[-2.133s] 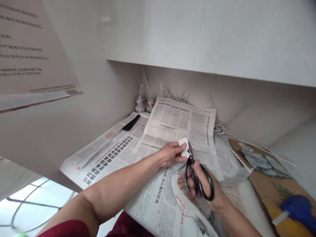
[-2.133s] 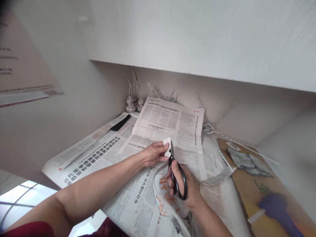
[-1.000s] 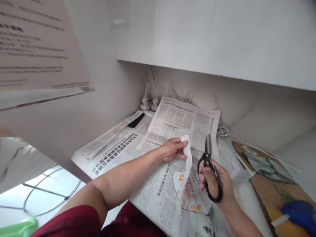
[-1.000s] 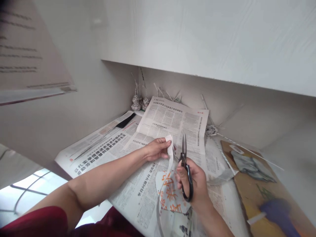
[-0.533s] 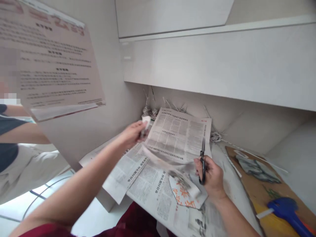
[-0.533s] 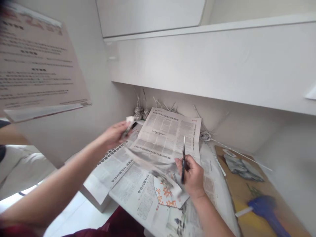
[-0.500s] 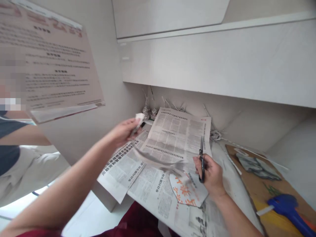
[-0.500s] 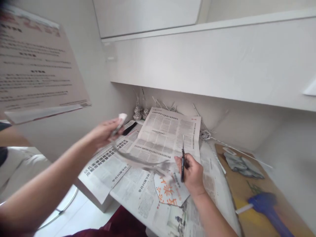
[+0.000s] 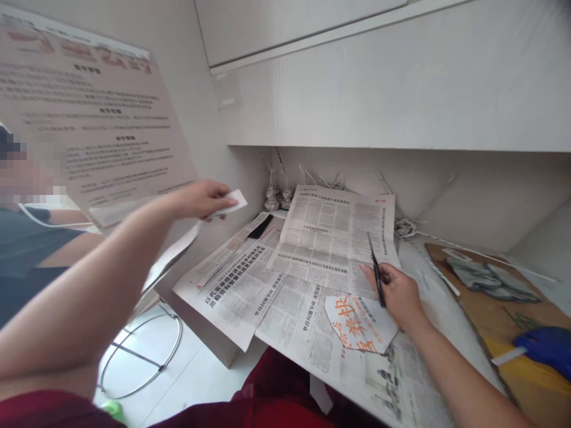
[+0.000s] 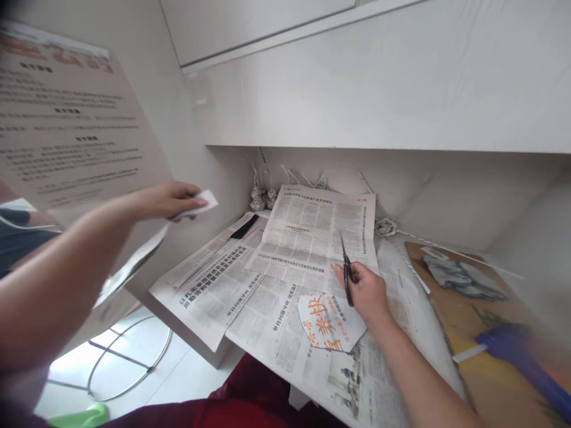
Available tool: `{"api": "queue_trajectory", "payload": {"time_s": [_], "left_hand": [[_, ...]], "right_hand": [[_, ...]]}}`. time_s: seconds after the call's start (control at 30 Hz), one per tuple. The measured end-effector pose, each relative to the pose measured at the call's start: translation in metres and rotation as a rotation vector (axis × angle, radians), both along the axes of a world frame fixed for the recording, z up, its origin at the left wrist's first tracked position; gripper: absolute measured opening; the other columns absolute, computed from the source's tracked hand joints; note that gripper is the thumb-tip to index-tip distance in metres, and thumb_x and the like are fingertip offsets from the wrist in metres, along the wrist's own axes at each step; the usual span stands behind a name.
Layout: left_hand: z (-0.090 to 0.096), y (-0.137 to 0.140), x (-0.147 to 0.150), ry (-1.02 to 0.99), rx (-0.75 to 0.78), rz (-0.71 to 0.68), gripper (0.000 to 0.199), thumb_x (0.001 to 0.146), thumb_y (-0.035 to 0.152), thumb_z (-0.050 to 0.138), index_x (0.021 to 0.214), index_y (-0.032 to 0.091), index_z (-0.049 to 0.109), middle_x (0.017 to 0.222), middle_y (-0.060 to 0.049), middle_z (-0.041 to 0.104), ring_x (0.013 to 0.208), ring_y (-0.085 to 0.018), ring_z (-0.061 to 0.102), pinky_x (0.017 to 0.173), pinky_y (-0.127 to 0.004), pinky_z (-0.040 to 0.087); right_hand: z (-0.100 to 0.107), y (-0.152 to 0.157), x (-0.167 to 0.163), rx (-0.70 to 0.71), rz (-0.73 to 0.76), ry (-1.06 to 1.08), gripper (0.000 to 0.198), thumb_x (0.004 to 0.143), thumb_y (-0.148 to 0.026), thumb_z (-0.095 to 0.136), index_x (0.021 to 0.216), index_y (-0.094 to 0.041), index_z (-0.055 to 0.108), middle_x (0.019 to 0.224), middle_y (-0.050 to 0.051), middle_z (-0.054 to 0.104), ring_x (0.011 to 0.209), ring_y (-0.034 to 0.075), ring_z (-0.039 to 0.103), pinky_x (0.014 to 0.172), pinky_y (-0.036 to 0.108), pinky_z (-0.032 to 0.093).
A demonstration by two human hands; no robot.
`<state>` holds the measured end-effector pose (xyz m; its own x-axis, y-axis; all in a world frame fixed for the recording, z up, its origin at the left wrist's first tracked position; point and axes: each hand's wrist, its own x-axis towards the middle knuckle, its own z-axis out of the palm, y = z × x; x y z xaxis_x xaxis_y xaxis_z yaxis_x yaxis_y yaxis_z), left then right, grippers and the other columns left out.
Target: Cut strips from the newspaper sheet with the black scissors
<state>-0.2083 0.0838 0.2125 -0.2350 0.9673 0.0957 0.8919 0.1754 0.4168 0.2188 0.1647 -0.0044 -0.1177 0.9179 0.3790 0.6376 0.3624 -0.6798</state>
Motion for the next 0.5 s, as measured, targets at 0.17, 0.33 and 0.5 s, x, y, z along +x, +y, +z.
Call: {"api": "queue_trajectory", "payload": {"time_s": [0.17,0.33,0.5], "left_hand": [[-0.070,0.086,-0.002,-0.010,-0.151,-0.030,0.027,0.097,0.036,0.060,0.110,0.013,0.066,0.096,-0.006,0.070,0.078,-0.017,0.067,0.072,-0.032,0.057],[-0.109,0.142,-0.017,0.008,-0.145,-0.006,0.039,0.096,0.037,0.063,0.129,0.017,0.059,0.128,-0.011,0.062,0.108,-0.025,0.064,0.090,-0.046,0.057],[-0.118,0.171,-0.025,0.097,0.036,-0.076,0.038,0.096,0.036,0.063,0.129,0.017,0.059,0.128,-0.011,0.062,0.108,-0.024,0.064,0.090,-0.045,0.057]], "right_hand": [[0.006,0.010,0.012,0.013,-0.079,-0.132,0.050,0.088,-0.067,0.059,0.068,-0.022,0.058,0.054,-0.005,0.052,0.049,0.013,0.048,0.051,0.027,0.037],[0.010,0.013,0.015,-0.010,-0.112,-0.213,0.057,0.081,-0.079,0.051,0.062,-0.026,0.056,0.049,-0.001,0.054,0.046,0.018,0.049,0.049,0.030,0.034],[0.010,0.013,0.017,-0.054,-0.148,-0.301,0.057,0.081,-0.080,0.048,0.062,-0.027,0.054,0.049,0.000,0.056,0.047,0.019,0.050,0.051,0.031,0.034]]}}
